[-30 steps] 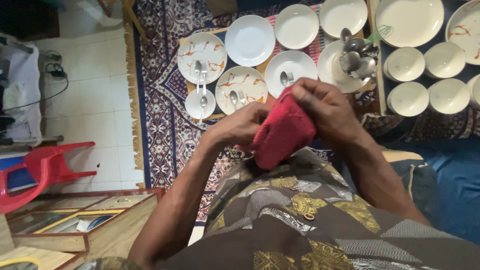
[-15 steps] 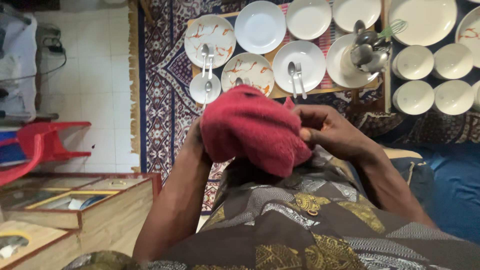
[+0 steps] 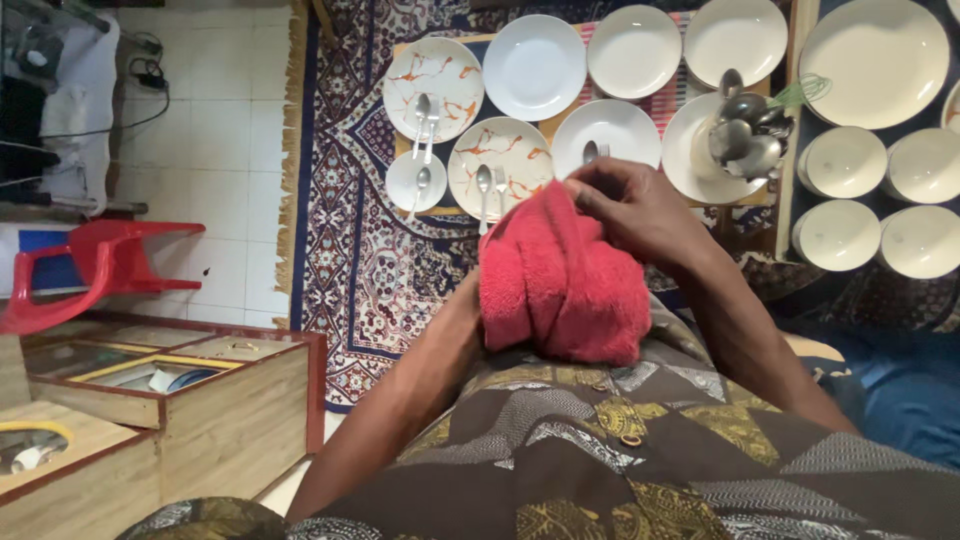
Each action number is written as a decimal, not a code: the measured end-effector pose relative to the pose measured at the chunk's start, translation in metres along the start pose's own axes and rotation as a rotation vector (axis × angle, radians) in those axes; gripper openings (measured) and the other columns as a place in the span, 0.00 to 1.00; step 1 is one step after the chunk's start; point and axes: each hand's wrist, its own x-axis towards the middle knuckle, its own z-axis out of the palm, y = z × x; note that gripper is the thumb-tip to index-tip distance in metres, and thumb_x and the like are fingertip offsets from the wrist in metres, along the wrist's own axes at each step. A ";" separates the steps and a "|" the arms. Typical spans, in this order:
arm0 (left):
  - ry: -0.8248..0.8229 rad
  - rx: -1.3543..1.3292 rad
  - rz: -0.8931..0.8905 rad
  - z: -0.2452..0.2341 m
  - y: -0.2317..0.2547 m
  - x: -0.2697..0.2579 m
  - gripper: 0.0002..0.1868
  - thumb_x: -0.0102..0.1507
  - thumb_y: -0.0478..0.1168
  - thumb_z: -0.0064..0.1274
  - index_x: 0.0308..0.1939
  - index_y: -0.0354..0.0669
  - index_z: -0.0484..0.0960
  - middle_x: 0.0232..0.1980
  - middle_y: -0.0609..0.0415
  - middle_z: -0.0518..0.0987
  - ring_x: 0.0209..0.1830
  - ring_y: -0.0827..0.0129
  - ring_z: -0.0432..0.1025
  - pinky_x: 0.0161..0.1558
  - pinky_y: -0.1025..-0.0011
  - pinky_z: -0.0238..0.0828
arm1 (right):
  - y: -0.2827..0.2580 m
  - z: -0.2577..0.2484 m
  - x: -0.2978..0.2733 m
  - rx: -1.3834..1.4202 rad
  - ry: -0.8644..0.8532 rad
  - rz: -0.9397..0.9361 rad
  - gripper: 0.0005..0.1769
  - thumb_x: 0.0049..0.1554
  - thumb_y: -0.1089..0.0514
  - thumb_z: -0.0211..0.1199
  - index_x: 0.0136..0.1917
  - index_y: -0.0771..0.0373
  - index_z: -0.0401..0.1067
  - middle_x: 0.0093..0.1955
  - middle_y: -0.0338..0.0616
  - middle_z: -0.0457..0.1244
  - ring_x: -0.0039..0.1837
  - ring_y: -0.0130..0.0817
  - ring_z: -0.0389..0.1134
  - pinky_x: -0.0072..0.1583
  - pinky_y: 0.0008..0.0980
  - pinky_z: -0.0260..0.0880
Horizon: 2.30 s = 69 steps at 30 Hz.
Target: The person wipes various pieces of cutlery, including spoons, forks, and knives, using a red cloth and سپس places them into a container on a table alongside numerous plates and bowls.
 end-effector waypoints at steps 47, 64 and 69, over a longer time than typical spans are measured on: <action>0.346 0.416 -0.031 0.029 0.000 0.114 0.08 0.65 0.36 0.54 0.46 0.39 0.78 0.41 0.48 0.78 0.39 0.63 0.74 0.40 0.64 0.74 | 0.233 -0.223 0.031 -0.629 0.640 0.446 0.11 0.48 0.49 0.74 0.41 0.56 0.84 0.37 0.48 0.71 0.41 0.47 0.74 0.51 0.41 0.74; -0.090 1.596 0.298 0.095 0.064 0.132 0.06 0.62 0.36 0.53 0.42 0.44 0.75 0.36 0.50 0.75 0.35 0.60 0.72 0.36 0.61 0.71 | 0.113 -0.281 -0.022 -0.840 0.649 0.155 0.12 0.57 0.50 0.73 0.46 0.60 0.83 0.41 0.46 0.71 0.41 0.40 0.73 0.50 0.38 0.73; -0.123 1.815 0.437 0.097 0.083 0.129 0.05 0.61 0.36 0.53 0.40 0.45 0.74 0.35 0.51 0.74 0.34 0.59 0.72 0.35 0.61 0.70 | 0.071 -0.271 -0.017 -0.378 0.471 -0.014 0.12 0.68 0.57 0.58 0.60 0.65 0.77 0.45 0.46 0.70 0.45 0.32 0.72 0.44 0.35 0.71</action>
